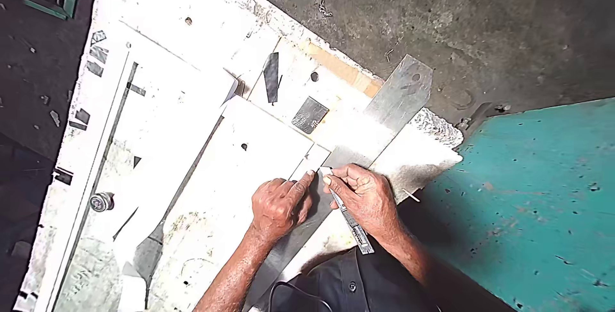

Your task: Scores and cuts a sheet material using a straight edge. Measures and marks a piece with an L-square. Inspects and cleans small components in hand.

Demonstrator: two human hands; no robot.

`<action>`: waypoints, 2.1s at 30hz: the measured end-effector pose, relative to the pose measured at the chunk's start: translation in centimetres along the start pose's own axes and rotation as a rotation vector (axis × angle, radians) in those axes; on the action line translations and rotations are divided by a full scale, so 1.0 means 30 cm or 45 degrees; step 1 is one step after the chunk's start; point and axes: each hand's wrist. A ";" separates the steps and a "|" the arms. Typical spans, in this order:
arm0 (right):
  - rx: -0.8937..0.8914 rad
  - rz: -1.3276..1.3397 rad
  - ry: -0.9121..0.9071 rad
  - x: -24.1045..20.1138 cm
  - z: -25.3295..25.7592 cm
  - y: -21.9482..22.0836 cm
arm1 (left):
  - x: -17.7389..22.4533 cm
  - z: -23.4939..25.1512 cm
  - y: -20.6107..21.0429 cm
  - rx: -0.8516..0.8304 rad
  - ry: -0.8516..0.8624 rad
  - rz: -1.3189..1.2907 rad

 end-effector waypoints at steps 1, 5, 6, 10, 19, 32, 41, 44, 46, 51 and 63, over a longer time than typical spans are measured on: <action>0.002 -0.006 0.004 0.001 0.000 0.000 | 0.001 0.000 0.000 -0.002 -0.003 0.002; -0.002 0.001 0.010 -0.004 0.004 0.002 | 0.001 0.004 -0.001 -0.004 -0.008 0.007; -0.006 -0.005 0.007 -0.004 0.006 0.003 | 0.001 0.004 0.000 -0.001 -0.009 0.006; 0.000 0.001 -0.009 0.001 0.001 0.005 | 0.002 0.004 0.002 0.005 -0.016 -0.009; 0.013 -0.007 0.006 -0.004 0.000 0.011 | 0.017 0.031 0.005 -0.050 -0.041 0.049; -0.020 0.090 -0.026 -0.010 -0.001 0.019 | 0.003 0.026 0.002 -0.031 0.003 -0.024; -0.044 0.109 -0.054 -0.001 -0.002 0.019 | -0.002 0.019 0.001 0.000 0.013 -0.058; -0.053 0.099 -0.064 -0.002 -0.003 0.017 | -0.003 0.016 0.001 0.005 0.017 -0.057; -0.052 0.099 -0.065 -0.002 -0.005 0.018 | -0.004 0.014 0.001 0.008 0.018 -0.062; -0.051 0.109 -0.065 0.002 -0.007 0.019 | -0.003 0.013 -0.001 0.006 0.017 -0.071; -0.067 0.139 -0.111 0.002 -0.019 0.004 | -0.012 0.005 0.001 0.056 0.065 -0.166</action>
Point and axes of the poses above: each hand's wrist, its own z-axis towards the middle knuckle, its own y-axis out of the palm, x = y × z, and after that the axes turned 3 degrees about y, right-handed
